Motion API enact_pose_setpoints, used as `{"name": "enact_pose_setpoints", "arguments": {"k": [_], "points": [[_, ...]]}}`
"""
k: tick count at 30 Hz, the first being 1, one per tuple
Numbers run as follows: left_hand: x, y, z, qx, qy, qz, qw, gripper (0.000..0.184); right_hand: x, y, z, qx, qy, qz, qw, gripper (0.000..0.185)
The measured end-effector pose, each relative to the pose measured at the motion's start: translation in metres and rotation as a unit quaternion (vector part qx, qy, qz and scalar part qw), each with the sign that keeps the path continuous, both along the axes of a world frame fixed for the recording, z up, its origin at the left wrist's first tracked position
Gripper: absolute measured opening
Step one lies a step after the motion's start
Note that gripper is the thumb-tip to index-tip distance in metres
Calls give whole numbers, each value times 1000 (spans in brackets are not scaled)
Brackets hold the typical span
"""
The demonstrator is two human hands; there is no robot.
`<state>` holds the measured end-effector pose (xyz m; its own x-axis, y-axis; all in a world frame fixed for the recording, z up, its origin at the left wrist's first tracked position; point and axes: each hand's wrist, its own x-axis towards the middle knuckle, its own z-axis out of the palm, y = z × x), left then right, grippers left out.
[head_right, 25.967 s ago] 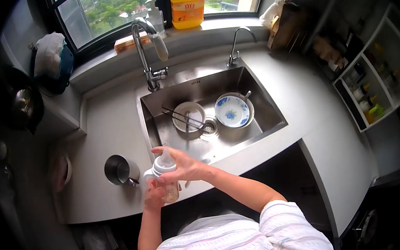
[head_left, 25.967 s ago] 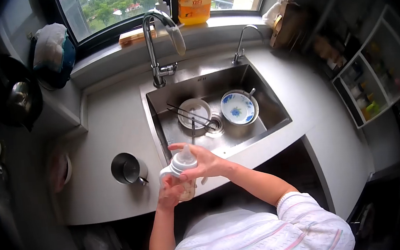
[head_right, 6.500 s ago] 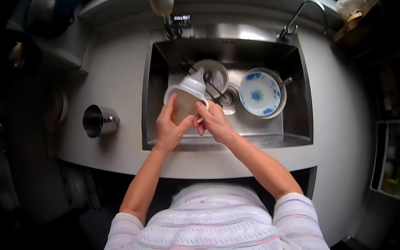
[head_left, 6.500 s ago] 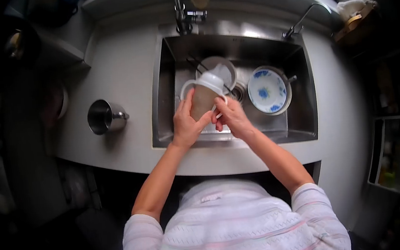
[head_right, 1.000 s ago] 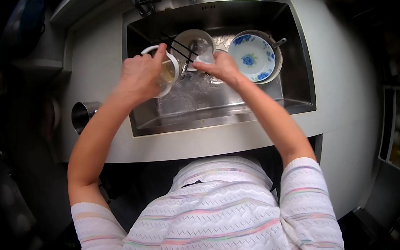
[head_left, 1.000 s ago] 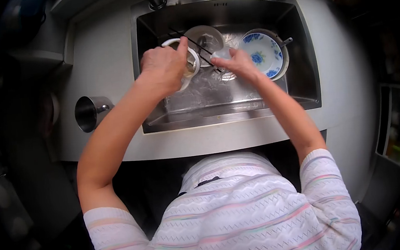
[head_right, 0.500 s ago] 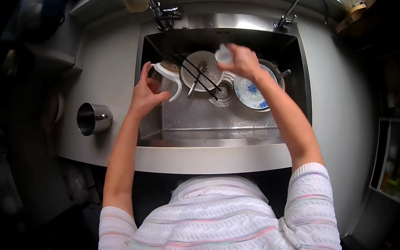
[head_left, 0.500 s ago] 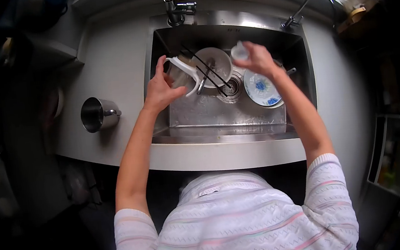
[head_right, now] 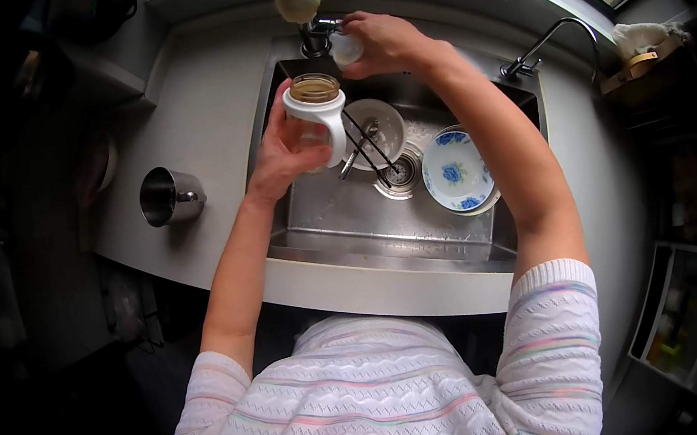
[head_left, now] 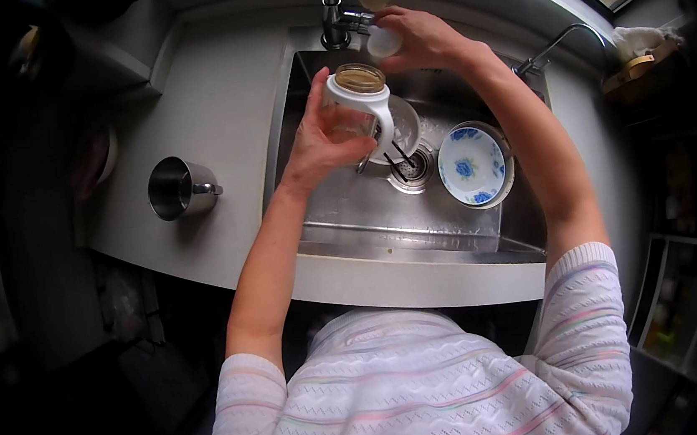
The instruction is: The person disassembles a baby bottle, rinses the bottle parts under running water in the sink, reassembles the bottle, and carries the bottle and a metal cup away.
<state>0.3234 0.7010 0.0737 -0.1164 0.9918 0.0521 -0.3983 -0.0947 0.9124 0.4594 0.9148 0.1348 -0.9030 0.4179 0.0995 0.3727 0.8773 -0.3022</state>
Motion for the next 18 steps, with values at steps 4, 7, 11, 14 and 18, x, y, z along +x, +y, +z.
{"name": "enact_pose_setpoints", "arguments": {"k": [4,7,11,14,18], "points": [[5,13,-1,39,39,22,998,112,22,12,-12,17,-5,23,1000,55],[6,21,-1,56,-3,23,998,113,24,1,-17,-68,73,-19,995,60],[5,26,-8,69,2,16,997,107,41,-33,-16,-409,196,-176,874,54],[5,28,-12,68,33,39,996,113,53,-49,-58,-557,265,-223,755,47],[5,28,-19,48,77,41,995,111,63,-82,-83,-661,333,-237,630,43]]}}
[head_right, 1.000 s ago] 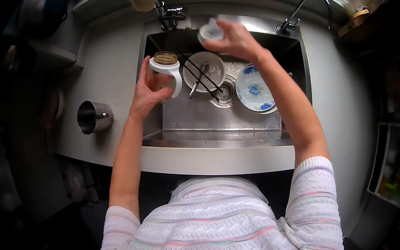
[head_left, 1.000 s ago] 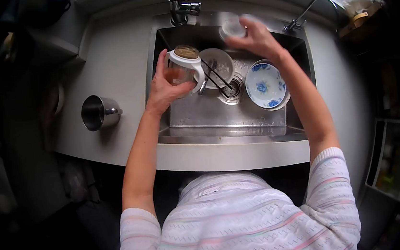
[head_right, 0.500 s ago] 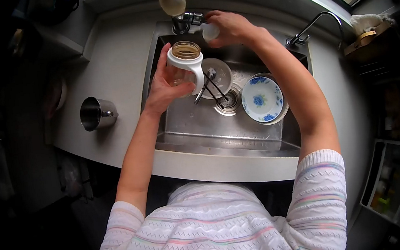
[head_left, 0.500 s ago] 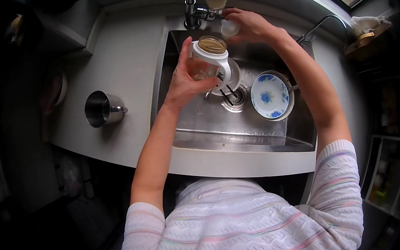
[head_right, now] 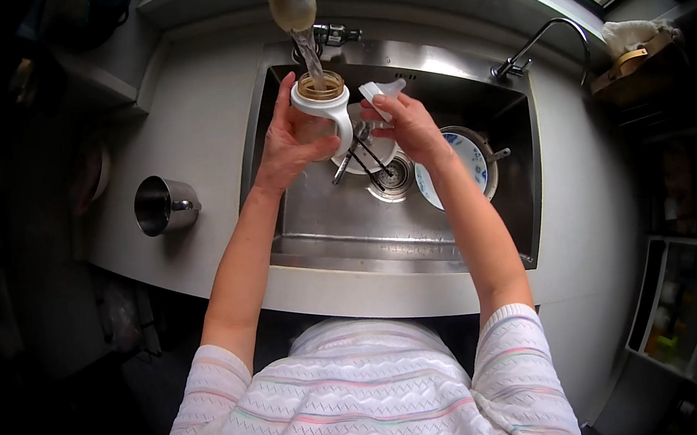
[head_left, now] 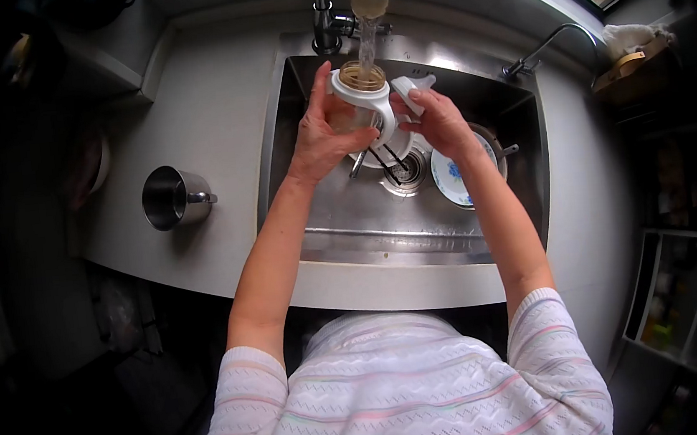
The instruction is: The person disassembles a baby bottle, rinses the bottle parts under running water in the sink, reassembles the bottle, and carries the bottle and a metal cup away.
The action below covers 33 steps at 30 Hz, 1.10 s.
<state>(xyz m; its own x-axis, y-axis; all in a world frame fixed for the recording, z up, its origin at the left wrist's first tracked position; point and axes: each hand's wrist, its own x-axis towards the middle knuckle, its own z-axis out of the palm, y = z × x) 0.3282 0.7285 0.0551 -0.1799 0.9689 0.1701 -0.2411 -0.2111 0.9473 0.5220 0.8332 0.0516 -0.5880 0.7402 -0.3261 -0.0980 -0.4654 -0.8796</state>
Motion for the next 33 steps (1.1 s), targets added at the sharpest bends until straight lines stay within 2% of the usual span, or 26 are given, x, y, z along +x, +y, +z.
{"name": "enact_pose_setpoints", "arguments": {"k": [4,6,14,19,33], "points": [[2,-4,1,-20,2,-2,1000,109,9,-16,-24,-99,52,-13,994,41],[3,-7,2,-25,5,-3,1000,108,13,-23,-27,-113,58,-17,992,41],[1,-11,-5,-45,60,8,997,103,12,-31,-24,-146,78,-20,986,44],[6,-11,-8,-34,42,12,998,102,5,-36,-23,-166,87,-41,981,43],[10,-17,-10,-37,107,48,992,102,-8,-31,-47,-221,123,-42,967,39]]}}
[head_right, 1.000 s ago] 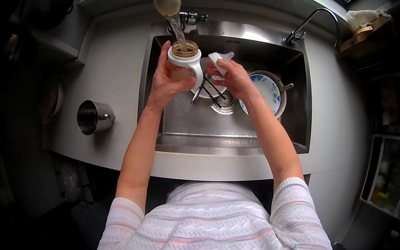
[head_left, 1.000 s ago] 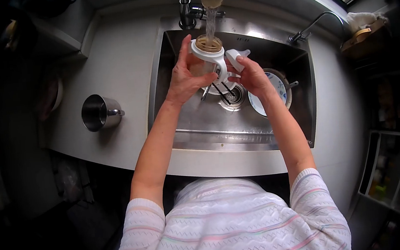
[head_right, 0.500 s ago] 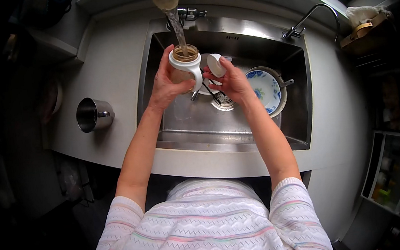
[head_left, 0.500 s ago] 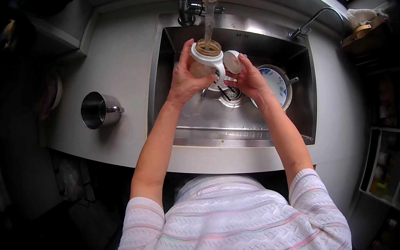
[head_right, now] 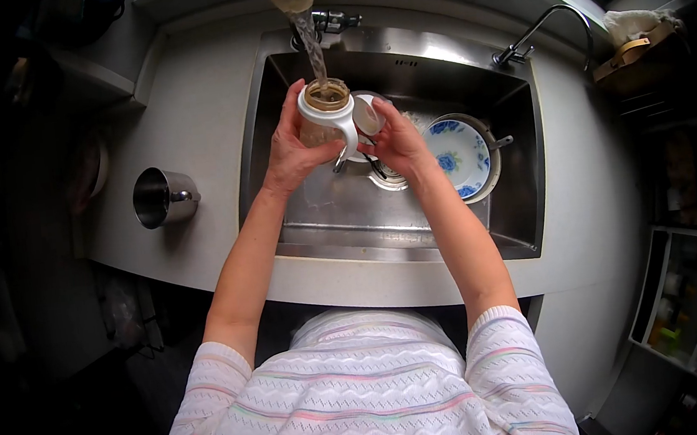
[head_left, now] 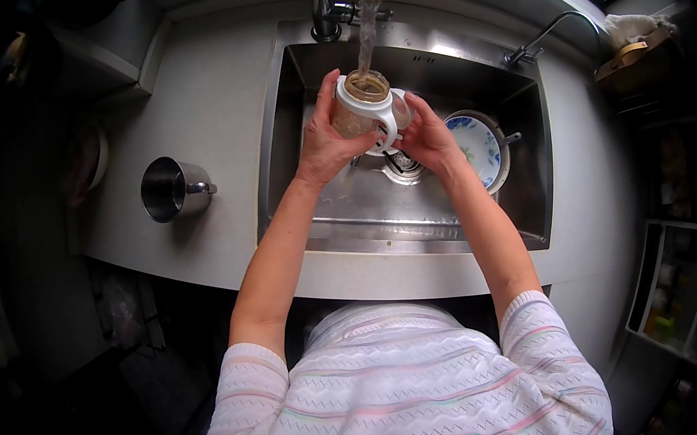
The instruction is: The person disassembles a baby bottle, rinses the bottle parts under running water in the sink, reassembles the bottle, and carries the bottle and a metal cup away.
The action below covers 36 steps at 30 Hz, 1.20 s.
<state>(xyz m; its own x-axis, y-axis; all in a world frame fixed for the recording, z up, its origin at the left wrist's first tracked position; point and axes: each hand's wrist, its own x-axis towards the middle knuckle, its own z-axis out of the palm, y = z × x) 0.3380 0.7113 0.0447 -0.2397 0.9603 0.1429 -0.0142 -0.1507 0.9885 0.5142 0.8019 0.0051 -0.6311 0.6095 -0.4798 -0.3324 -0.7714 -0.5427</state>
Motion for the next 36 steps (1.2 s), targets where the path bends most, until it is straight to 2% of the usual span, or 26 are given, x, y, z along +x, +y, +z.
{"name": "enact_pose_setpoints", "arguments": {"k": [14,19,22,23,26,30,33,36], "points": [[3,-1,5,1,41,12,999,100,-26,5,14,-8,61,20,998,39],[-1,-9,11,-14,92,43,995,101,-44,12,16,-1,99,47,994,37],[-6,-20,12,-19,105,52,993,100,-62,13,12,13,81,48,995,38],[-9,-24,12,-21,110,55,992,100,-70,5,21,63,26,1,998,37],[-16,-33,4,-13,72,56,996,99,-74,6,19,121,-92,42,987,37],[-20,-39,-1,-11,116,80,990,98,-69,4,24,226,-181,86,953,39],[-21,-41,-8,-23,102,78,991,98,-71,3,25,232,-211,49,948,44],[-21,-42,-11,-29,87,76,993,98,-66,-3,32,195,-231,78,950,46]]}}
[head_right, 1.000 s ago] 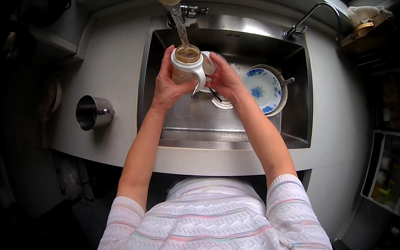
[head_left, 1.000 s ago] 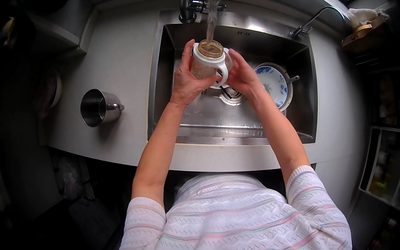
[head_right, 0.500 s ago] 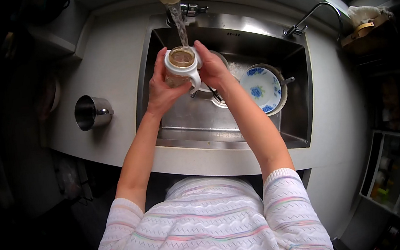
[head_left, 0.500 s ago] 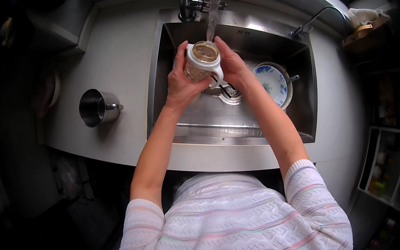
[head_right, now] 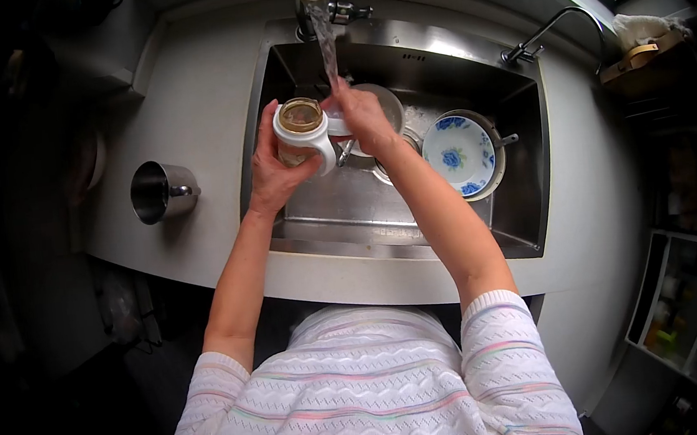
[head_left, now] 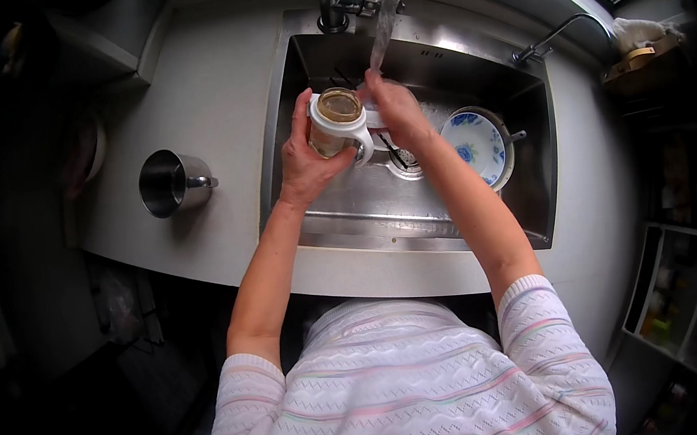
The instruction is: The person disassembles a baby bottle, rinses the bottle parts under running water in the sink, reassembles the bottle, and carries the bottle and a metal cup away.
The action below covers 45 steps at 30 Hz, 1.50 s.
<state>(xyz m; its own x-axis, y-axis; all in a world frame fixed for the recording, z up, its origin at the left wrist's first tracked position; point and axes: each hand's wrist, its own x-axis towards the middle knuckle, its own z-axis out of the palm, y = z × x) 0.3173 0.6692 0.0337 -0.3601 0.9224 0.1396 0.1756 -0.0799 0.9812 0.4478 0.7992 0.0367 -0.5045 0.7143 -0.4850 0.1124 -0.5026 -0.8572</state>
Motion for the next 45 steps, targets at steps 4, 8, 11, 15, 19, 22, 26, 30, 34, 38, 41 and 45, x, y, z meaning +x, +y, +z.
{"name": "enact_pose_setpoints", "arguments": {"k": [4,8,11,15,19,22,26,30,34,38,41,45], "points": [[-3,4,-5,18,5,2,1000,99,11,-9,3,-46,94,22,994,43],[-4,2,-4,31,20,-5,999,98,18,-9,1,-6,162,37,986,31],[-2,-1,-1,17,24,-10,1000,97,10,-3,-5,106,25,83,991,40],[0,-3,4,-2,22,-15,1000,96,3,3,4,137,-57,63,987,55],[-3,-3,0,4,31,-12,999,96,8,6,0,110,17,135,984,48],[-1,1,12,-7,35,-23,999,95,18,13,2,111,60,163,978,38],[3,13,10,-30,34,-51,998,97,34,21,19,156,-5,140,978,35],[9,31,6,-57,12,-75,996,97,52,33,24,158,28,43,986,30],[9,40,5,-109,7,-121,987,94,60,43,21,114,85,-26,990,31],[8,46,15,-121,-39,-151,980,94,58,43,2,-18,143,-90,985,32],[4,51,13,-97,-61,-153,982,88,53,26,-13,-87,215,-110,967,31],[-2,53,12,-108,-71,-171,977,88,49,3,-12,-92,197,-24,976,45]]}}
